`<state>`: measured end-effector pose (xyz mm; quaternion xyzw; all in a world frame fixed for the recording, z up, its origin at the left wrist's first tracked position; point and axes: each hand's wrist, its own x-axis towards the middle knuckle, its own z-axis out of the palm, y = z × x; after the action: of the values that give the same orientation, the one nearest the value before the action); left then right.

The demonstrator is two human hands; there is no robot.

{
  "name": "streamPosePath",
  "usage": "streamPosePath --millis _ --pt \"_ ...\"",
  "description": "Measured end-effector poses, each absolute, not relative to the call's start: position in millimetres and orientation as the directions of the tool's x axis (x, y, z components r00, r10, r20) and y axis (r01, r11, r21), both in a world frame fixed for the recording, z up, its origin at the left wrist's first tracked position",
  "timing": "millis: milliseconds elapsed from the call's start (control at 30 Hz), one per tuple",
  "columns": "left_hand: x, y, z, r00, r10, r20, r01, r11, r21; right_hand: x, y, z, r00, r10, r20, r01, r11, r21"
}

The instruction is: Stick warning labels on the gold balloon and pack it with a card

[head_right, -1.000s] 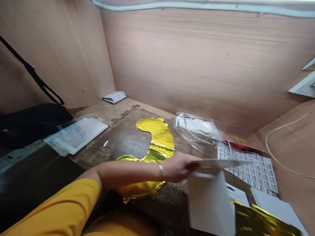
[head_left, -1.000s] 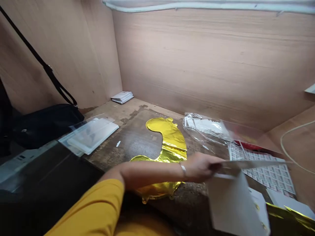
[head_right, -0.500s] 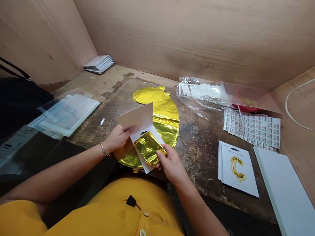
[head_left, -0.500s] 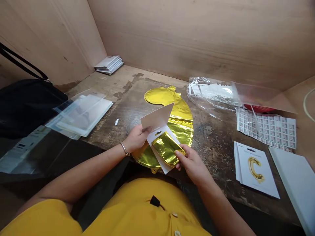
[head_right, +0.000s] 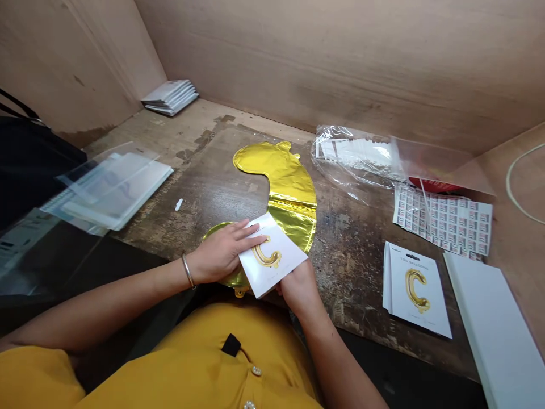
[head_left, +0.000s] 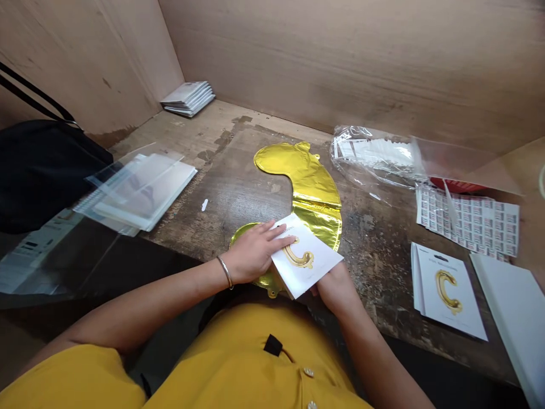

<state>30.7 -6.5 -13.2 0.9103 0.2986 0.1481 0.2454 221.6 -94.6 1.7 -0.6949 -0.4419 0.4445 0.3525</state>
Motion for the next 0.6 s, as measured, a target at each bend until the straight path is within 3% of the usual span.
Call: streamPosePath --millis 100,200,267,400,500,600 --pt "28 -9 -7 0.840 0.542 -0.002 0.506 -0.783 0.362 239 -101 13 0.058 0.985 -0.161 0.619 -0.162 -0.768" --pt "27 -7 1 0.872 0.484 -0.075 0.477 -0.805 0.354 256 -113 25 0.115 0.989 0.089 0.881 -0.060 -0.469" --pt "29 -5 6 0.880 0.460 -0.114 0.467 -0.801 0.374 257 -119 25 0.087 0.958 0.274 0.930 0.020 -0.366" --pt "42 2 12 0.803 0.588 -0.099 0.535 -0.637 0.555 239 -118 3 -0.143 0.926 0.349 0.878 0.282 -0.388" --pt "55 19 18 0.656 0.750 -0.090 0.587 -0.431 0.685 230 -115 -15 -0.104 0.927 0.360 0.852 0.269 -0.448" --pt "66 41 24 0.570 0.810 -0.138 0.591 -0.287 0.754 231 -116 -20 -0.060 0.937 0.343 0.836 0.234 -0.495"
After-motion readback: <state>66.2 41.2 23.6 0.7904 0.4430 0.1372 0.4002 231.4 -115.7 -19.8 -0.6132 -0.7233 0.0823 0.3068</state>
